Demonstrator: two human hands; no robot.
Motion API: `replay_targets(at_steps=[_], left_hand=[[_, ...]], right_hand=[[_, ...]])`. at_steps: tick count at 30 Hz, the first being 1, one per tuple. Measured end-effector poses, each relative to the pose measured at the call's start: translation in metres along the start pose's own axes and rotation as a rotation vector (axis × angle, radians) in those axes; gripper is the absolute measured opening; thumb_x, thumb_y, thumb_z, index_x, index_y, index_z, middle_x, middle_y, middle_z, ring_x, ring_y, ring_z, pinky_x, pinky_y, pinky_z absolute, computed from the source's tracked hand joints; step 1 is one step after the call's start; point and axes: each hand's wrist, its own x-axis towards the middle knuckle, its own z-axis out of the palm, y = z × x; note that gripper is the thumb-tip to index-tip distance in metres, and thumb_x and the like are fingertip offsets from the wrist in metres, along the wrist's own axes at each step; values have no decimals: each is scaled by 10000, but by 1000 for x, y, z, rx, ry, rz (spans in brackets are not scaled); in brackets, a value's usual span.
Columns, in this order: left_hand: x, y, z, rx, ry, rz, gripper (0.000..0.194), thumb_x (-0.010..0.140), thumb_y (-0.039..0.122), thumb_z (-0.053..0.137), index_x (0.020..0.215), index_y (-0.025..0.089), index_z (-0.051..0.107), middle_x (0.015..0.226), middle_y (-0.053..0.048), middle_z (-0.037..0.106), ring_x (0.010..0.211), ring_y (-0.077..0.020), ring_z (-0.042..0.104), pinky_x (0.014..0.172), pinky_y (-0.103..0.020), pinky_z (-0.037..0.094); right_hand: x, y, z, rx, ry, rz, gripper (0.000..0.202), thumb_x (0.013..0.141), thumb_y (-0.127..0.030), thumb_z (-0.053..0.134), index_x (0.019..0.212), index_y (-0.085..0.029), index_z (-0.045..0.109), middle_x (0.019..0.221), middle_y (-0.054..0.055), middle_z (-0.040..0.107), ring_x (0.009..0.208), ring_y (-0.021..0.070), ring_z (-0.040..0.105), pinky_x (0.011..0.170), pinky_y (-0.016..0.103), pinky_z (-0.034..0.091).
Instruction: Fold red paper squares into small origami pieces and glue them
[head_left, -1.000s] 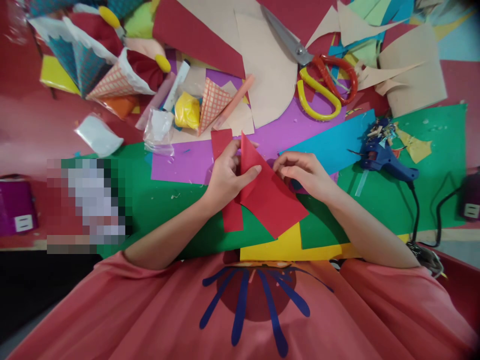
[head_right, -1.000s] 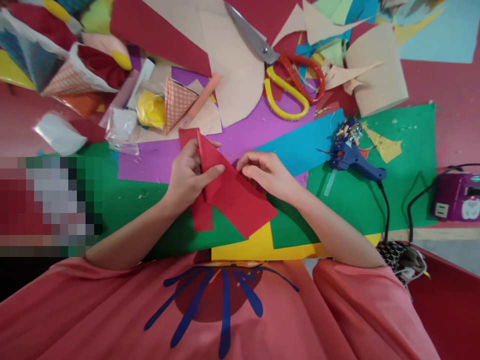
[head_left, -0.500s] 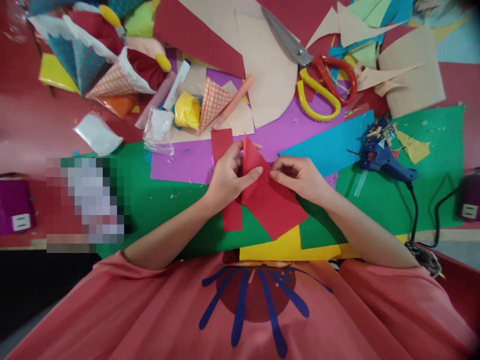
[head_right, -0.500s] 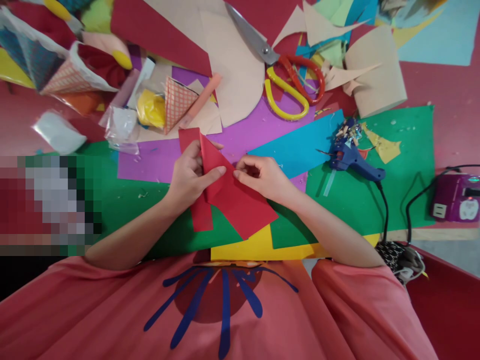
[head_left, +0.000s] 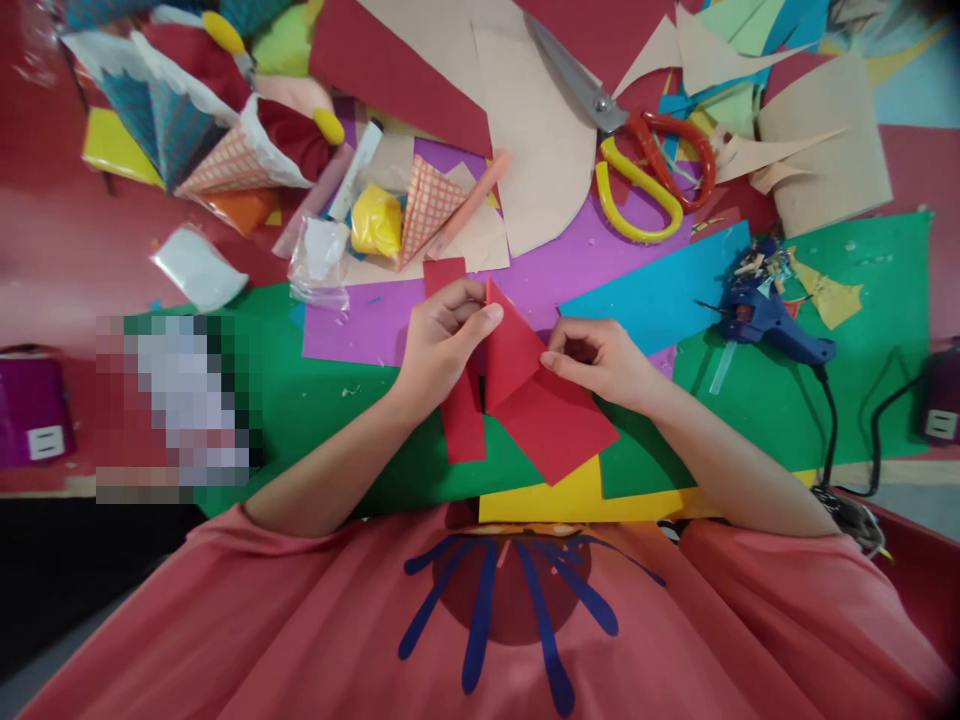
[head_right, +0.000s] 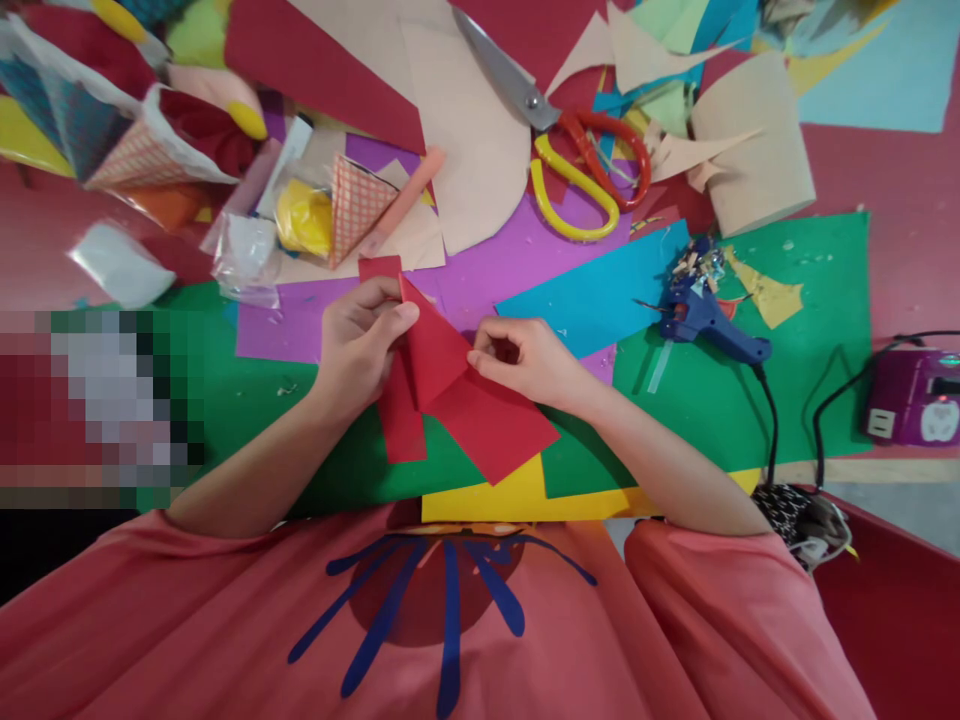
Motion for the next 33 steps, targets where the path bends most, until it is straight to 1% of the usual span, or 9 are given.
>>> replay_targets(at_steps=[2, 4, 10, 18, 22, 26, 33], left_hand=[[0, 2, 0, -6, 17, -16, 227, 779, 408, 711, 795, 196, 632, 582, 55, 577, 487, -55, 521, 488, -167, 427], [1, 4, 1, -11, 25, -35, 224, 766, 399, 723, 790, 195, 634, 587, 54, 588, 492, -55, 523, 492, -166, 426], [3, 8, 2, 11, 57, -53, 284, 726, 436, 742, 725, 172, 639, 612, 44, 602, 481, -39, 494, 466, -155, 398], [6, 8, 1, 9, 86, -70, 203, 714, 314, 736, 667, 160, 611, 587, 44, 584, 466, -37, 480, 441, -150, 375], [7, 9, 1, -26, 84, -64, 180, 737, 285, 700, 646, 164, 604, 570, 39, 588, 452, -47, 503, 431, -158, 399], [7, 9, 0, 0, 80, -65, 136, 764, 257, 668, 671, 167, 626, 597, 32, 614, 489, -62, 556, 457, -164, 442], [6, 11, -1, 29, 71, -75, 148, 775, 285, 664, 688, 169, 637, 614, 27, 631, 499, -63, 569, 472, -162, 463]], right_hand=[[0, 0, 0, -5, -5, -3, 232, 835, -294, 559, 650, -182, 472, 612, -32, 482, 554, 74, 393, 526, 222, 311], [0, 0, 0, -10, -15, -6, 237, 836, -296, 558, 648, -182, 470, 612, -30, 486, 551, 72, 397, 517, 219, 307], [0, -1, 0, -28, -38, -9, 244, 838, -292, 552, 640, -185, 455, 602, -37, 473, 546, 69, 392, 527, 224, 310], [0, -2, -1, -44, -58, 5, 238, 833, -281, 538, 635, -187, 445, 603, -37, 465, 548, 69, 390, 526, 225, 309], [0, -2, -2, -56, -66, 4, 241, 827, -273, 536, 624, -188, 437, 593, -36, 463, 543, 71, 391, 521, 224, 308], [0, -2, -2, -46, -64, 10, 245, 824, -269, 546, 620, -189, 437, 592, -37, 466, 545, 70, 393, 524, 220, 312], [0, -3, -3, -47, -69, 20, 256, 825, -282, 544, 614, -190, 431, 589, -38, 454, 546, 72, 384, 524, 228, 306]])
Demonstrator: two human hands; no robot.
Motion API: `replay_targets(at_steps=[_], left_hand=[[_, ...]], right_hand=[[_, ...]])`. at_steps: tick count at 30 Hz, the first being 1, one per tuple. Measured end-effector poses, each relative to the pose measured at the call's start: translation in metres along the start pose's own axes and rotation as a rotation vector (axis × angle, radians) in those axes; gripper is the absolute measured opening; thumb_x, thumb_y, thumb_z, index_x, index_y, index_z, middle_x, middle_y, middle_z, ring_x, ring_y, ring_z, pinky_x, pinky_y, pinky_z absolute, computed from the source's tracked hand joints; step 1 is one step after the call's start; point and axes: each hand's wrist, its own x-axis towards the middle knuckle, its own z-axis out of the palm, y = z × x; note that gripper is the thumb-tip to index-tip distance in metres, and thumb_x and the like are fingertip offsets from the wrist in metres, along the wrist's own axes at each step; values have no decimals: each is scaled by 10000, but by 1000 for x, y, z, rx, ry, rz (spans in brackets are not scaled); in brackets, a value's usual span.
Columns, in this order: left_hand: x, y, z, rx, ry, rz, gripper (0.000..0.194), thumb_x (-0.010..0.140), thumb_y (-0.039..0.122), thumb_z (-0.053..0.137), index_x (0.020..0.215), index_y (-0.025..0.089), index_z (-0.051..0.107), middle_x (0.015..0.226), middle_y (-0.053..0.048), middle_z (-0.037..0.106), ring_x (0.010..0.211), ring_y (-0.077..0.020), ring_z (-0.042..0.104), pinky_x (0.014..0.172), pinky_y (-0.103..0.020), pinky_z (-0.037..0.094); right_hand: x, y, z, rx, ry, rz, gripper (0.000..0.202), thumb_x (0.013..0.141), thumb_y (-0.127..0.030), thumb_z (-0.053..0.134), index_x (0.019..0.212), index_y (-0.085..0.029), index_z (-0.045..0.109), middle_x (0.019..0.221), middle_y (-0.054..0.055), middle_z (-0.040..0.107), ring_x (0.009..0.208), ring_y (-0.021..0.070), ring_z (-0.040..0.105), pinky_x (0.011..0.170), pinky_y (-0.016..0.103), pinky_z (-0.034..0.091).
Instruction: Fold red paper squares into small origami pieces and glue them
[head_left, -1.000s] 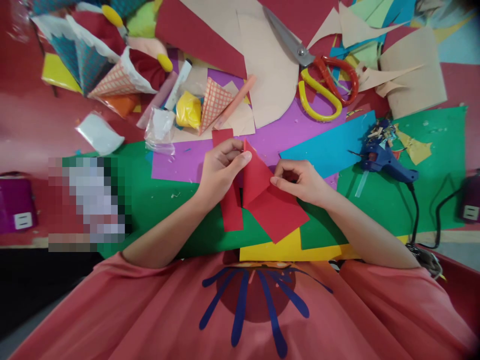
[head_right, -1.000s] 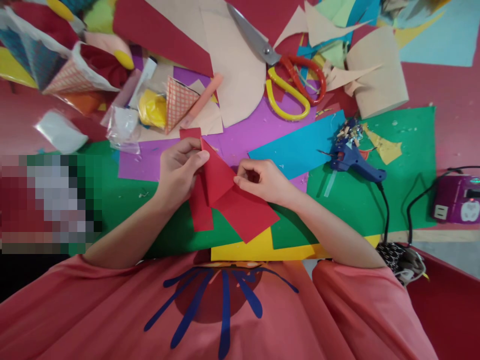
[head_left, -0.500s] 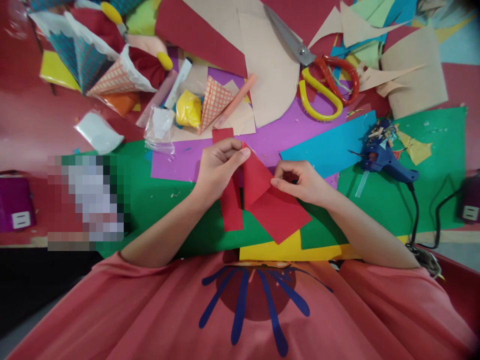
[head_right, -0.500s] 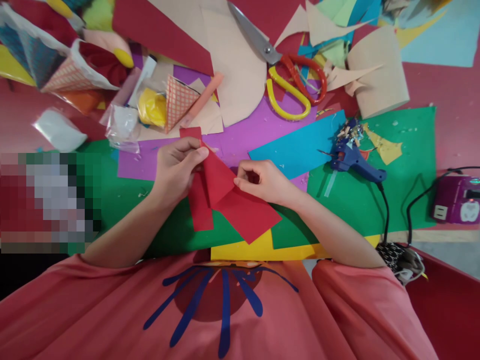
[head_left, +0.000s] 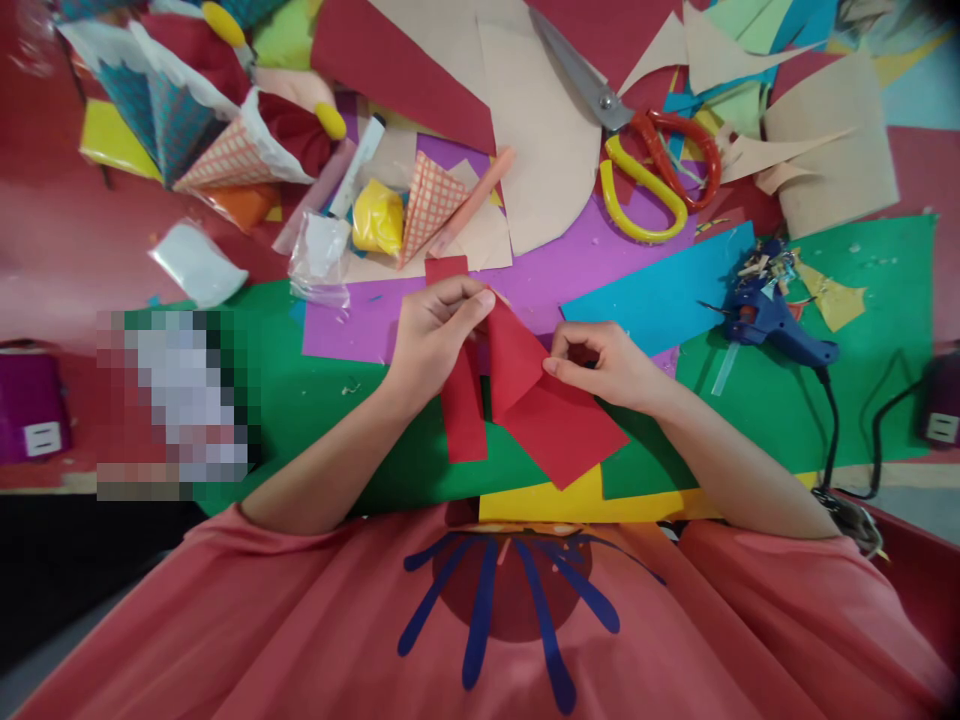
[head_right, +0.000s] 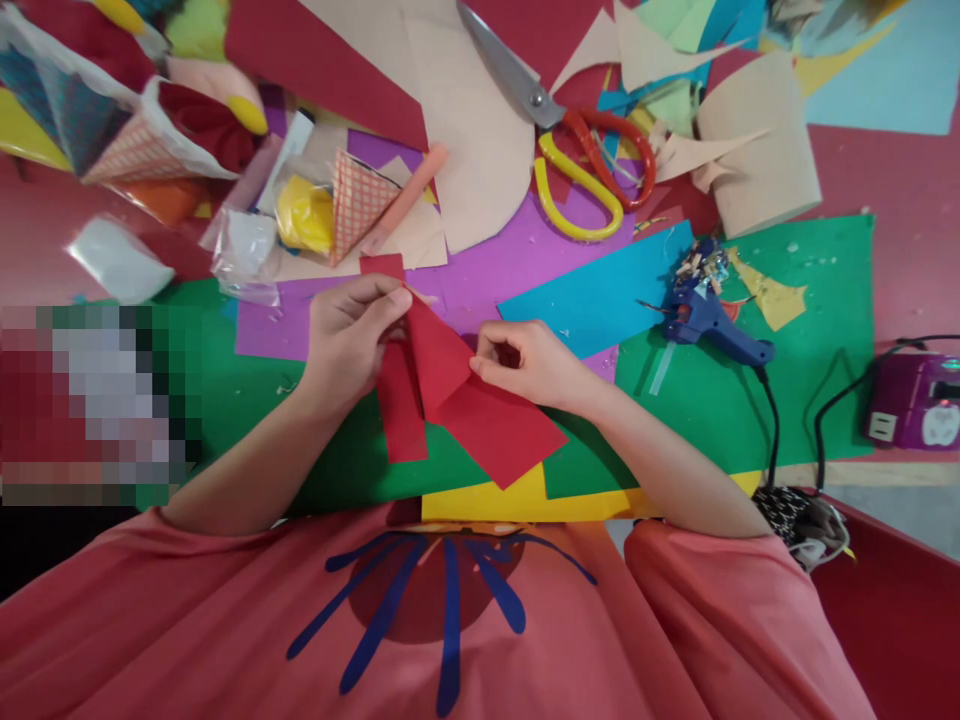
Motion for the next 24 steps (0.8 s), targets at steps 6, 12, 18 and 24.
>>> replay_targets(at_steps=[6, 12, 18, 24], left_hand=[[-1, -1, -2, 34, -21, -15, 190, 787, 347, 665, 713, 174, 632, 637, 20, 639, 529, -79, 585, 493, -177, 474], [0, -4, -3, 82, -50, -3, 231, 805, 400, 650, 725, 183, 643, 654, 14, 641, 559, -82, 590, 521, -180, 474], [1, -2, -1, 69, 18, 34, 198, 785, 345, 664, 686, 180, 616, 640, 15, 640, 551, -87, 591, 501, -187, 469], [2, 3, -2, 68, 43, 37, 211, 744, 359, 714, 683, 180, 620, 634, 18, 664, 531, -80, 603, 504, -182, 488]], right_hand=[[0, -1, -1, 6, -14, 4, 253, 824, -273, 543, 616, -192, 424, 591, -40, 450, 544, 72, 373, 528, 230, 302], [0, -1, -1, -2, -11, 8, 254, 827, -267, 548, 618, -193, 423, 586, -44, 445, 536, 72, 370, 529, 230, 298], [0, 0, -1, -24, -10, -8, 245, 820, -264, 548, 617, -192, 432, 584, -40, 457, 544, 77, 383, 533, 233, 300], [0, 1, -1, -31, -6, -19, 236, 816, -259, 553, 618, -188, 447, 579, -43, 453, 545, 73, 385, 532, 230, 295]])
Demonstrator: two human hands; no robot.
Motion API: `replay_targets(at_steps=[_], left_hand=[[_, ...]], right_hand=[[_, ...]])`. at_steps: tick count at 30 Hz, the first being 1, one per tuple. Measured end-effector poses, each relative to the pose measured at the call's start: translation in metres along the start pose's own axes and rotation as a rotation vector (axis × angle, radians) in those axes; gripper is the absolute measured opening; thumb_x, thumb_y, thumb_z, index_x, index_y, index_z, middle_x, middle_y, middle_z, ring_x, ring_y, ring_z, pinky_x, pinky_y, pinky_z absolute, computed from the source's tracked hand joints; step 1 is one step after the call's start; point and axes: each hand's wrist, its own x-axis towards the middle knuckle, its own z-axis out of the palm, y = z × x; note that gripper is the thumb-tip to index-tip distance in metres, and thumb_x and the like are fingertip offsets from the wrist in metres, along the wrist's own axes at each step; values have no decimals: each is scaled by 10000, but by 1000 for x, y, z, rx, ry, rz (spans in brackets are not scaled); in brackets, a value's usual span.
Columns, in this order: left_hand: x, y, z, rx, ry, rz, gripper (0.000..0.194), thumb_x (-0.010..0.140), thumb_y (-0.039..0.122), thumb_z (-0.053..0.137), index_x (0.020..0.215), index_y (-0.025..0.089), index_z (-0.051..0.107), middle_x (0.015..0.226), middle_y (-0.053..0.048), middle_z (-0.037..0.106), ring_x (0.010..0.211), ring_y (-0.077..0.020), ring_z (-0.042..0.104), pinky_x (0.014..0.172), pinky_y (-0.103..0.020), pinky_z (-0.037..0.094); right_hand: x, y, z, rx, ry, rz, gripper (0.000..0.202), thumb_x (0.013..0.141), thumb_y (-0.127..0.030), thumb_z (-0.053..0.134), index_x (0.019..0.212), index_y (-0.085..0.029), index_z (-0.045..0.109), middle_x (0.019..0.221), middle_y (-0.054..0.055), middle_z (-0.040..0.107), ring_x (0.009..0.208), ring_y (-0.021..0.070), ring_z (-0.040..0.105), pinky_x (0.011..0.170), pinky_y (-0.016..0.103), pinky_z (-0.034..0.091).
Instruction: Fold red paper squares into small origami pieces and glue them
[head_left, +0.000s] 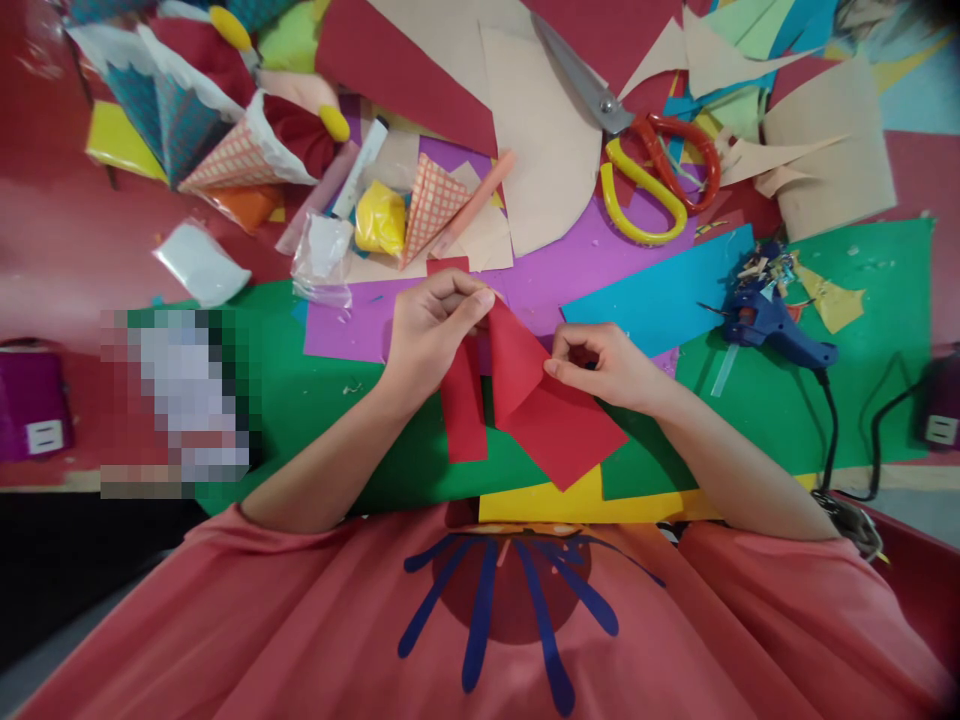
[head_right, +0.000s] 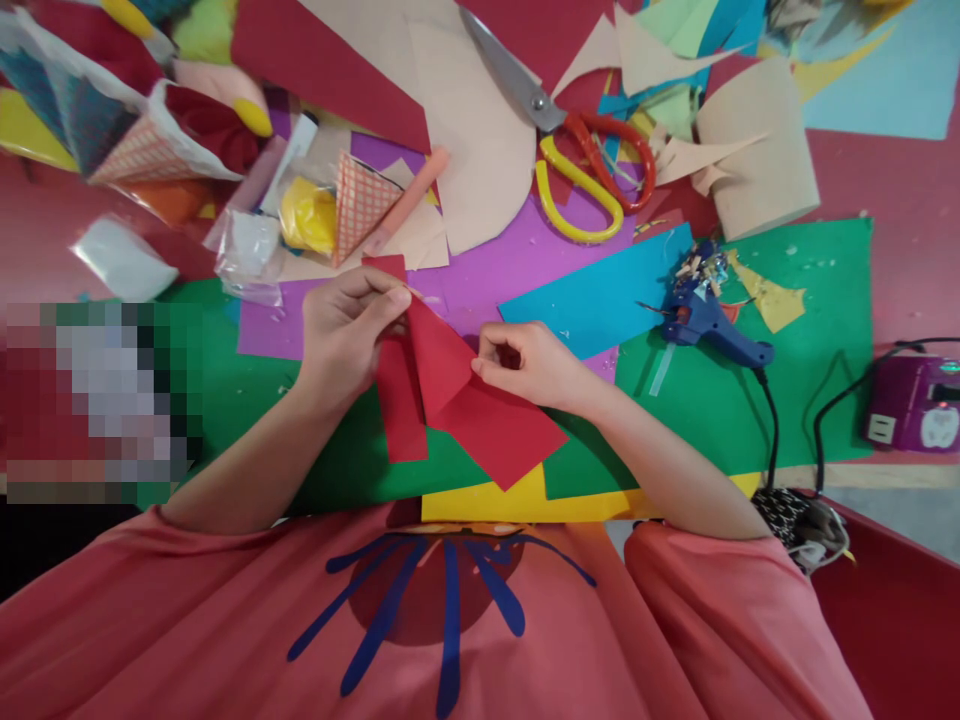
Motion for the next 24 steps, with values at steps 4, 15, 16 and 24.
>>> replay_targets(at_steps=[4, 15, 16, 24], left_hand=[[-1, 1, -1, 7, -8, -3, 227, 743, 392, 730, 707, 191, 632, 630, 23, 667, 520, -82, 611, 508, -183, 507], [-2, -1, 0, -73, -6, -39, 160, 746, 326, 698, 723, 182, 632, 658, 20, 659, 550, -83, 639, 503, -170, 511], [-2, -2, 0, -70, 0, -38, 158, 750, 323, 693, 725, 180, 631, 658, 19, 659, 551, -84, 639, 503, -170, 511], [-1, -3, 0, -24, 41, 14, 137, 729, 293, 691, 672, 181, 637, 618, 29, 647, 511, -73, 598, 473, -163, 475]], right_hand=[[0, -1, 0, 11, -1, 8, 253, 820, -271, 554, 613, -189, 435, 579, -45, 448, 542, 69, 379, 527, 225, 298], [0, -1, 0, -4, -3, 2, 234, 811, -256, 545, 612, -188, 443, 576, -42, 457, 536, 69, 384, 521, 223, 303], [0, -1, 0, -5, -6, 5, 235, 812, -260, 544, 612, -189, 442, 578, -41, 459, 535, 70, 386, 520, 223, 303], [0, -2, 0, -41, -18, 5, 223, 803, -256, 530, 611, -190, 438, 574, -39, 459, 539, 76, 393, 530, 224, 303]])
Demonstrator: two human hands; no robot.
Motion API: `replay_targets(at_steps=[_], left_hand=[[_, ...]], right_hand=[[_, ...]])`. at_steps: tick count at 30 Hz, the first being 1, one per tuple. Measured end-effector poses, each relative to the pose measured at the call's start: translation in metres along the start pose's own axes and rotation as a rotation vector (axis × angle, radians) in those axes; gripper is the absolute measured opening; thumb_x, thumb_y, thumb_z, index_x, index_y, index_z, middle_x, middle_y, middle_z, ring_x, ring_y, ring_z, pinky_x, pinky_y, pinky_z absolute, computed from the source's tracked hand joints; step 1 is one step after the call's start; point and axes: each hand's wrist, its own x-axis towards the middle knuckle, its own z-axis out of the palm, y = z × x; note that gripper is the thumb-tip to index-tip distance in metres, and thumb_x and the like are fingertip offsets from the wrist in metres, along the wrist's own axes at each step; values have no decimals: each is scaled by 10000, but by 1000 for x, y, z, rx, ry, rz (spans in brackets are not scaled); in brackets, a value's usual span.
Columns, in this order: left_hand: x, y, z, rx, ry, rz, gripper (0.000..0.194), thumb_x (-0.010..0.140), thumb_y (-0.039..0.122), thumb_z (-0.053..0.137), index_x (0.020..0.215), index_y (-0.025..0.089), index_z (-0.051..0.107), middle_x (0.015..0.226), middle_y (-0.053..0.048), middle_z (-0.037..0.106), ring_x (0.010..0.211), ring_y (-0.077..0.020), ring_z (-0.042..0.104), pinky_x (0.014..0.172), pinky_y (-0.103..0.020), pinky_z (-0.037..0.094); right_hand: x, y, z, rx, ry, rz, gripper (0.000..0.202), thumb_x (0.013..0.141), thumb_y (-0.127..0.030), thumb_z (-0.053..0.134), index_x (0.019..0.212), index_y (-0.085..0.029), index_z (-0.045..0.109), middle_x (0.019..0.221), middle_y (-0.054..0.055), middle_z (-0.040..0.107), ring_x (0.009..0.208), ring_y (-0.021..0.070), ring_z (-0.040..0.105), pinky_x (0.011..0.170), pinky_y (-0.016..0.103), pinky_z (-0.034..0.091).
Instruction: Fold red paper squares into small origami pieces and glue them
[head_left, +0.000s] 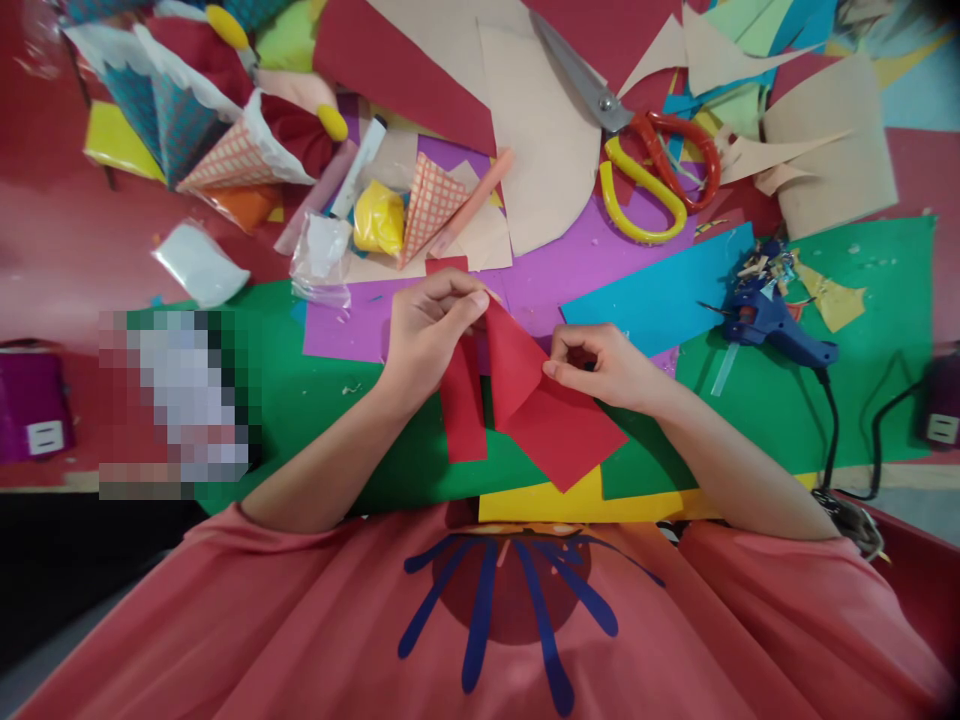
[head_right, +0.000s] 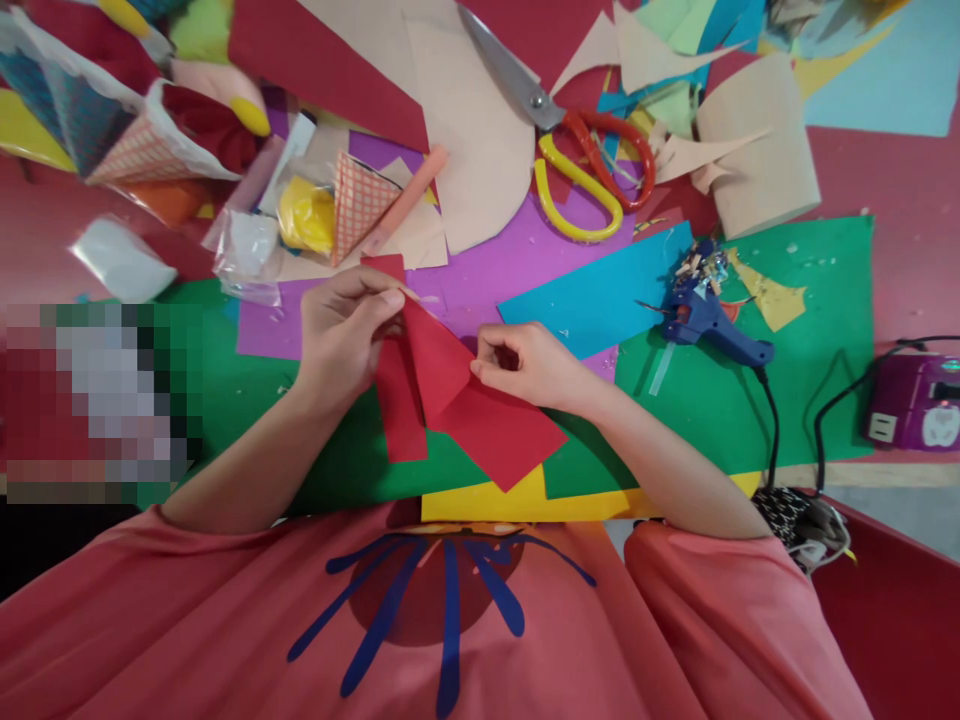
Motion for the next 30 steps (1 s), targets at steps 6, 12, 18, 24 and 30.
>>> replay_targets(at_steps=[6, 12, 18, 24, 30], left_hand=[[1, -2, -1, 4, -10, 39, 140, 746, 273, 679, 666, 179, 613, 588, 35, 622, 495, -74, 591, 471, -175, 469], [1, -3, -2, 29, -2, 32, 155, 751, 287, 665, 663, 179, 597, 583, 37, 611, 504, -76, 595, 481, -179, 471], [1, 0, 0, 8, 9, 18, 177, 718, 298, 693, 629, 178, 599, 558, 43, 600, 469, -63, 557, 465, -172, 451], [1, -2, -1, 26, 6, 77, 149, 751, 256, 665, 640, 181, 599, 569, 42, 587, 490, -61, 543, 488, -176, 445], [-1, 6, 3, 154, -104, 31, 216, 739, 315, 703, 644, 183, 561, 530, 56, 483, 466, -57, 463, 453, -183, 378]], right_hand=[[0, -1, 0, -5, -5, -3, 213, 796, -244, 527, 609, -189, 441, 569, -39, 464, 535, 75, 393, 531, 223, 306], [0, 0, 1, -8, -7, -11, 218, 796, -249, 529, 606, -189, 440, 565, -42, 458, 535, 73, 391, 526, 221, 299], [0, -1, 0, -12, -21, -3, 204, 796, -248, 523, 615, -188, 450, 569, -40, 465, 536, 73, 393, 534, 228, 297], [0, -1, 0, 8, -23, -7, 212, 799, -244, 524, 612, -190, 441, 567, -40, 454, 536, 77, 388, 530, 231, 298], [0, 0, -1, 147, 46, 8, 257, 828, -266, 559, 619, -188, 432, 592, -46, 431, 540, 66, 350, 507, 228, 274]])
